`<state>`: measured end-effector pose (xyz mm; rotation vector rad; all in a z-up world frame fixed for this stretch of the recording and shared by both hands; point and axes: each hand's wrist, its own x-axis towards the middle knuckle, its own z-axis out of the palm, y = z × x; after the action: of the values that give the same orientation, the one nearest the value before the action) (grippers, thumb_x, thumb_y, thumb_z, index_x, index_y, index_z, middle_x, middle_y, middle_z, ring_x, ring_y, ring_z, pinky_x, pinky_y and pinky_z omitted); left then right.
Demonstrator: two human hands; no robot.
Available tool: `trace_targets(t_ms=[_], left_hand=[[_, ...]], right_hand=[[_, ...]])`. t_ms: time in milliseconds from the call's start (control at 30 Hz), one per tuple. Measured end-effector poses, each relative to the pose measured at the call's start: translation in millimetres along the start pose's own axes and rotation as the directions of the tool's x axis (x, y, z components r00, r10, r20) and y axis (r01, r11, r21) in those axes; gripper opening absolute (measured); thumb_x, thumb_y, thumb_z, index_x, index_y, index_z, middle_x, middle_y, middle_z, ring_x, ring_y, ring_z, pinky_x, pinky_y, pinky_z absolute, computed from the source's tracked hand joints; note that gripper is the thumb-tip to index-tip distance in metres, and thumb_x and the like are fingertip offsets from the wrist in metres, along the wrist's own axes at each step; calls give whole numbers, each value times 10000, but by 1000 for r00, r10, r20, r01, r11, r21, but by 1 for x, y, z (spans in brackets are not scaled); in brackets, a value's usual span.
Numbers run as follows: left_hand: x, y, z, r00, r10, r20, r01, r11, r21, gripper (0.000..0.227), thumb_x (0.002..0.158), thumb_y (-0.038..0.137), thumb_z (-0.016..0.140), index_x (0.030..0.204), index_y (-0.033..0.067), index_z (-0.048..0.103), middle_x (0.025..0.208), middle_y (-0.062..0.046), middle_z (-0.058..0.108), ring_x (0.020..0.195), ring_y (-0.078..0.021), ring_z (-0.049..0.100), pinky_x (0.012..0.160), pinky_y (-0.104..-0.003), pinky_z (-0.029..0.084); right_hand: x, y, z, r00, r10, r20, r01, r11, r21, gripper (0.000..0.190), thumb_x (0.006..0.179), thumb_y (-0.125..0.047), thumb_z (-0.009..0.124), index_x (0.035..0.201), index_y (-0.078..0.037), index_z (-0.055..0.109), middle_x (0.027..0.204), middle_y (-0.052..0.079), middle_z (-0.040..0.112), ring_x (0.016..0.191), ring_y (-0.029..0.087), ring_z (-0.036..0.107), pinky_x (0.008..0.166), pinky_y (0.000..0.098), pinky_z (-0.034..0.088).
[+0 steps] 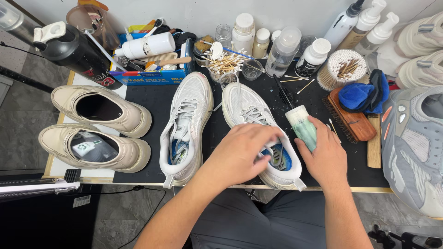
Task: The person places small plastic bags filled with a white substance into the toe box of a pair of white sneakers. They use a green cylindrical tool to press the bags down inside the shoes to maintain their shape. The person handles the shoes and bags by hand, repeating the process for both shoes.
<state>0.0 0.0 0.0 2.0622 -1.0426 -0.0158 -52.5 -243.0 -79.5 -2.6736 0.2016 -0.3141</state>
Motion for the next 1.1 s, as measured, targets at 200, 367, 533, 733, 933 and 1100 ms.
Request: trace_targets(t_ms=[200,367,533,733,933,1100], left_hand=[[-6,-7,-3,986,-165,11,151,871,-468,359,960,68,639,1310,100,565,961,-31,614,891,-141,642,868,-287,538],[-22,-35,-9,938,-347,-2,152,418,-896,415,958,-13,619,1348,81,512,1010,-10,596,912,-86,575,852,-255,479],[-20,-54,10,932,-359,48,26,-66,-997,435,949,-27,674,1333,88,504,1141,-98,691,937,-116,624,868,-267,511],[1,-47,28,957,-287,-31,-93,-207,-974,414,1020,38,722,1345,72,469,1300,-177,654,1075,-178,667,914,-281,536],[13,-26,21,958,-259,-124,-164,-139,-977,513,988,60,725,1397,111,419,1509,-255,533,1222,-234,662,831,-281,568],[17,-6,27,928,-191,-321,-359,-217,-908,389,1035,-12,708,1323,117,481,1514,-203,532,1178,-170,630,800,-243,545]], right_hand=[[-1,-1,-2,1000,12,-16,-12,1000,14,621,879,-340,734,1431,-136,536,1259,162,672,1165,379,625,908,480,511],[-3,-7,1,1000,-5,-30,4,998,-60,619,891,-336,734,1447,-142,544,1250,147,681,1149,375,633,896,489,516],[-6,-12,9,997,-46,-56,38,988,-147,627,904,-333,742,1464,-133,542,1264,150,671,1178,378,631,902,491,521],[-5,-11,-1,999,23,-38,-18,994,110,566,906,-256,739,1425,-105,571,1237,137,663,1114,329,629,904,436,495],[-42,-7,-26,992,23,-125,45,856,516,255,1046,-114,615,1294,-85,670,1265,95,570,1205,190,556,1087,309,416],[-102,-52,-21,972,-8,-233,116,883,455,405,826,-155,754,1225,-131,686,1239,148,488,1132,214,572,1036,296,447]])
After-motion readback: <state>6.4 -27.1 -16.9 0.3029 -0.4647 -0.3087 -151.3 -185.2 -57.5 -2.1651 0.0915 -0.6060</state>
